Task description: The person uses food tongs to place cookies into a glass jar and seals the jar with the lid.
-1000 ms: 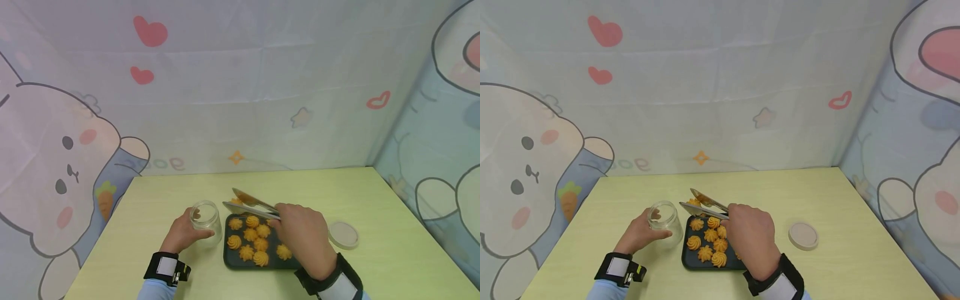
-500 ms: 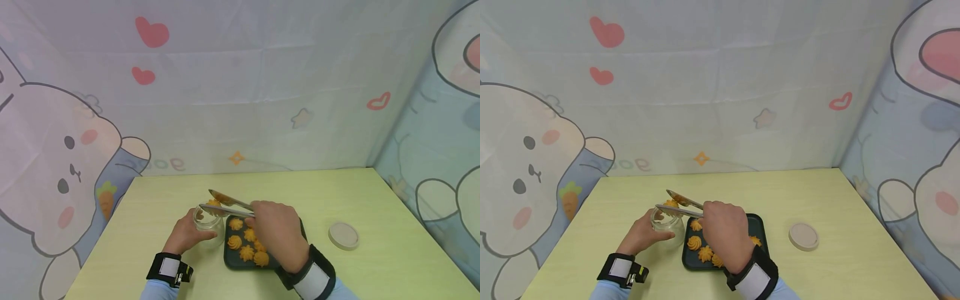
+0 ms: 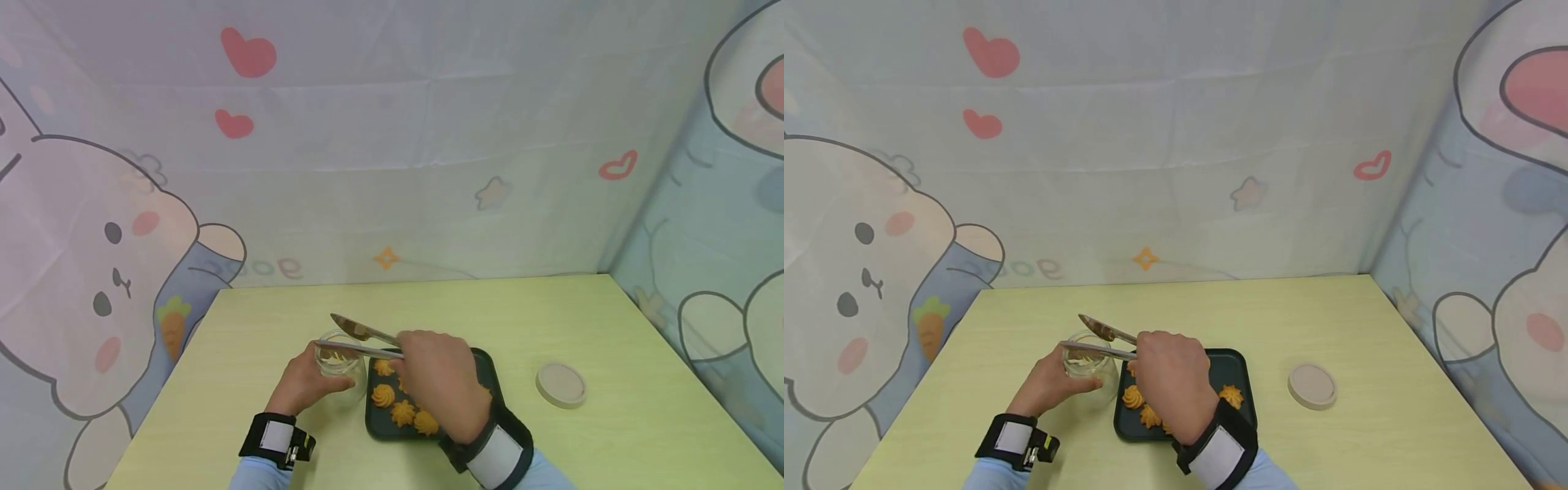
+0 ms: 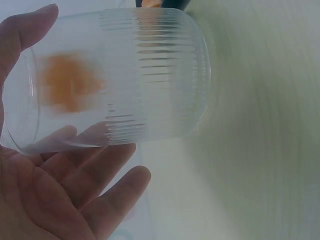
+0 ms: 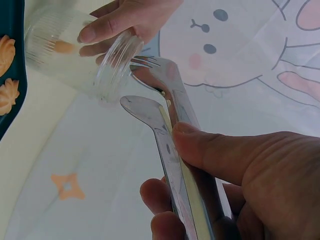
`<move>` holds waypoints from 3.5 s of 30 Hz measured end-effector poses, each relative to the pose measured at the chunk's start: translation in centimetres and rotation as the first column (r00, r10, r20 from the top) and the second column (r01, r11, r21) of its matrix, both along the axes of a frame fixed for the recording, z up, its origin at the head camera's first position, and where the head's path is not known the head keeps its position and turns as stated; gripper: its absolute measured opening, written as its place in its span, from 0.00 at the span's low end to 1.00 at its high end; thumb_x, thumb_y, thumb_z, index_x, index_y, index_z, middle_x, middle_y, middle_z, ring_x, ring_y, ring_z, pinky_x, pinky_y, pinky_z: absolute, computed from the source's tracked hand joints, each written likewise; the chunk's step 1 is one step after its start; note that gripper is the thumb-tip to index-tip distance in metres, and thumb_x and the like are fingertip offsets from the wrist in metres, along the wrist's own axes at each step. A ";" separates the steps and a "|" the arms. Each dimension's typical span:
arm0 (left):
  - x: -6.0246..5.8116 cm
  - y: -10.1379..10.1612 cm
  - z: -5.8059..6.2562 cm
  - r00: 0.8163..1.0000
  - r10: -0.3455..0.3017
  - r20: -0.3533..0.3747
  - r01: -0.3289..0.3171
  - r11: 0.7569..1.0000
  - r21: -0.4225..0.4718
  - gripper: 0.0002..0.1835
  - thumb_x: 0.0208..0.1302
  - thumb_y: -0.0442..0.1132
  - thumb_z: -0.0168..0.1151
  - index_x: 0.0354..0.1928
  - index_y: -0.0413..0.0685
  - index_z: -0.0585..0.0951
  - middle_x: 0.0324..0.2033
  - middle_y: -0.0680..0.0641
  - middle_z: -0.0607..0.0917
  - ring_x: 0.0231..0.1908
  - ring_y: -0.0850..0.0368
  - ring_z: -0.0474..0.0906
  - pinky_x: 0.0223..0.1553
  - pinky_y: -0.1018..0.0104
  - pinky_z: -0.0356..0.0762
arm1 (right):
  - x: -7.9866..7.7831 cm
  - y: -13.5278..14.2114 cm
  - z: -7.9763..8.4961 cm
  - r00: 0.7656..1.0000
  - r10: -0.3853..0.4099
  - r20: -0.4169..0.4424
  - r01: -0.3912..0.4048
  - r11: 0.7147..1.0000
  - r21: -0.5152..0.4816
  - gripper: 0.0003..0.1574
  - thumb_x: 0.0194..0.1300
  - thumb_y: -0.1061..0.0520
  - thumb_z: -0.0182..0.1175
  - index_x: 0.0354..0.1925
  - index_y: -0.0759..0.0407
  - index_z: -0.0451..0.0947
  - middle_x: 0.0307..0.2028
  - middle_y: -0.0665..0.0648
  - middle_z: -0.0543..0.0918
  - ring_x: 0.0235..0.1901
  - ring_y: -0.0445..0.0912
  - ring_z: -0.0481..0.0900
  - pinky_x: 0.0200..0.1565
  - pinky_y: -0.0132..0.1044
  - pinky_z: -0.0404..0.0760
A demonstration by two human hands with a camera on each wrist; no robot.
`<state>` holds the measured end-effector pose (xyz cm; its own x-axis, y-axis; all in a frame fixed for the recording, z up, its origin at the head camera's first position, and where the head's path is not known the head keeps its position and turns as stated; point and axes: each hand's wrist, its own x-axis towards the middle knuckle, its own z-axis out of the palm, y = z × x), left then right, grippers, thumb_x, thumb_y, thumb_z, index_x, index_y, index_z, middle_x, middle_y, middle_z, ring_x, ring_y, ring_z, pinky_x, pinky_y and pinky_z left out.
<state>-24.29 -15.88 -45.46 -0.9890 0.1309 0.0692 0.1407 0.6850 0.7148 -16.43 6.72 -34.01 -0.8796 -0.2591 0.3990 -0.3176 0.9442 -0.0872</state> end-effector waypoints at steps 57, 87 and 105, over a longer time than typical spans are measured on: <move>-0.2 0.0 -0.3 0.999 -0.006 -0.034 0.006 1.000 -0.010 0.46 0.38 0.53 0.78 0.58 0.36 0.70 0.51 0.35 0.82 0.46 0.43 0.78 0.43 0.45 0.77 | 0.9 11.3 -5.4 0.926 -0.293 0.237 0.325 0.939 -0.109 0.16 0.53 0.48 0.69 0.29 0.59 0.81 0.13 0.53 0.77 0.11 0.46 0.69 0.11 0.39 0.63; -0.2 0.0 -0.4 0.999 -0.002 -0.039 0.001 1.000 -0.013 0.46 0.36 0.55 0.78 0.56 0.37 0.71 0.49 0.36 0.83 0.44 0.44 0.78 0.43 0.46 0.77 | 0.2 11.9 -8.7 0.895 -0.319 0.312 0.359 0.930 -0.080 0.16 0.53 0.48 0.69 0.26 0.58 0.77 0.15 0.56 0.78 0.12 0.48 0.71 0.11 0.43 0.67; -0.4 -0.1 -0.6 0.999 -0.004 -0.044 0.003 1.000 -0.010 0.46 0.35 0.56 0.77 0.56 0.37 0.72 0.50 0.36 0.83 0.45 0.44 0.78 0.43 0.47 0.77 | 0.8 11.1 -8.7 0.915 -0.318 0.249 0.342 0.938 -0.059 0.16 0.52 0.51 0.69 0.21 0.59 0.75 0.13 0.57 0.77 0.11 0.49 0.71 0.11 0.44 0.68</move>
<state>-24.70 -16.02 -46.10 -0.9845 0.1354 0.1117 0.1747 0.6918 0.7007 -15.62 17.86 -42.75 -0.9790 0.0923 0.1817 0.0511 0.9743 -0.2194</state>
